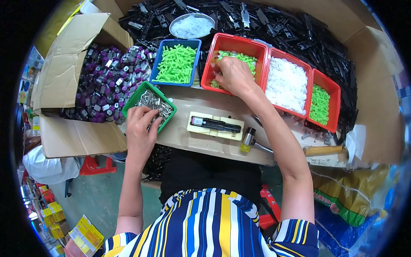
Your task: Assembling small plastic components at a factory workbench using hands and small tools.
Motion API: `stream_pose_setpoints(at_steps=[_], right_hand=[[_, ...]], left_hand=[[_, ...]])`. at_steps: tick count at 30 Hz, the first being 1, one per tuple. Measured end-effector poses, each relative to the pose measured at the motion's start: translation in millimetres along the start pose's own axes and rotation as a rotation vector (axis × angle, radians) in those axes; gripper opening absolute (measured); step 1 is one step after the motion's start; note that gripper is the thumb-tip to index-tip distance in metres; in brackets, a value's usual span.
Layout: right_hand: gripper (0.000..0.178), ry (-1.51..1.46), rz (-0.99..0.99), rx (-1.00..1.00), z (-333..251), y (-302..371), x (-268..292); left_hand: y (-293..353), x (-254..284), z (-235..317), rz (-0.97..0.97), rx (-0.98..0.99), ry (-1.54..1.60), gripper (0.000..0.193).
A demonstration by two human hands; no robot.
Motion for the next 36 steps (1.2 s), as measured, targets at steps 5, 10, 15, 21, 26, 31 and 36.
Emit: stream_pose_setpoints(at_steps=[5, 10, 15, 21, 26, 31, 36], right_hand=[[0.015, -0.255, 0.016, -0.064, 11.9, 11.7, 22.0], [0.013, -0.353, 0.029, -0.074, 20.1, 30.4, 31.5], [0.013, -0.409, 0.084, -0.055, 9.1, 46.0, 45.8], [0.011, -0.655, -0.032, -0.192, 5.0, 56.6, 37.7], [0.011, -0.790, -0.130, -0.122, -18.6, 73.5, 37.9], [0.016, -0.881, -0.137, -0.126, -32.5, 92.4, 43.7], [0.018, -0.680, -0.026, 0.084, -46.7, 107.1, 56.4]], left_hand=[[-6.5, -3.9, -14.2, -0.044, 0.040, 0.034, 0.010], [-10.7, -7.1, -17.1, -0.046, 0.042, 0.051, 0.008], [-14.1, 4.0, -15.6, 0.019, 0.067, 0.085, 0.007], [-4.9, -4.5, -22.4, 0.018, 0.402, 0.520, 0.006], [-5.3, -26.1, -2.0, 0.145, 0.439, 1.031, 0.006], [-14.0, -45.1, 26.5, 0.093, 0.496, 1.322, 0.022], [-19.9, -59.4, 43.1, 0.004, 0.492, 1.370, 0.024]])
Point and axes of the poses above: each hand's wrist, its own y-axis away from the middle knuckle, its own x-axis out of the back of the hand, z = x × y, the point moved 9 cm from there along -y, towards the middle knuckle, and after that the axes turned 11 degrees about -x, right-handed, at the moved point
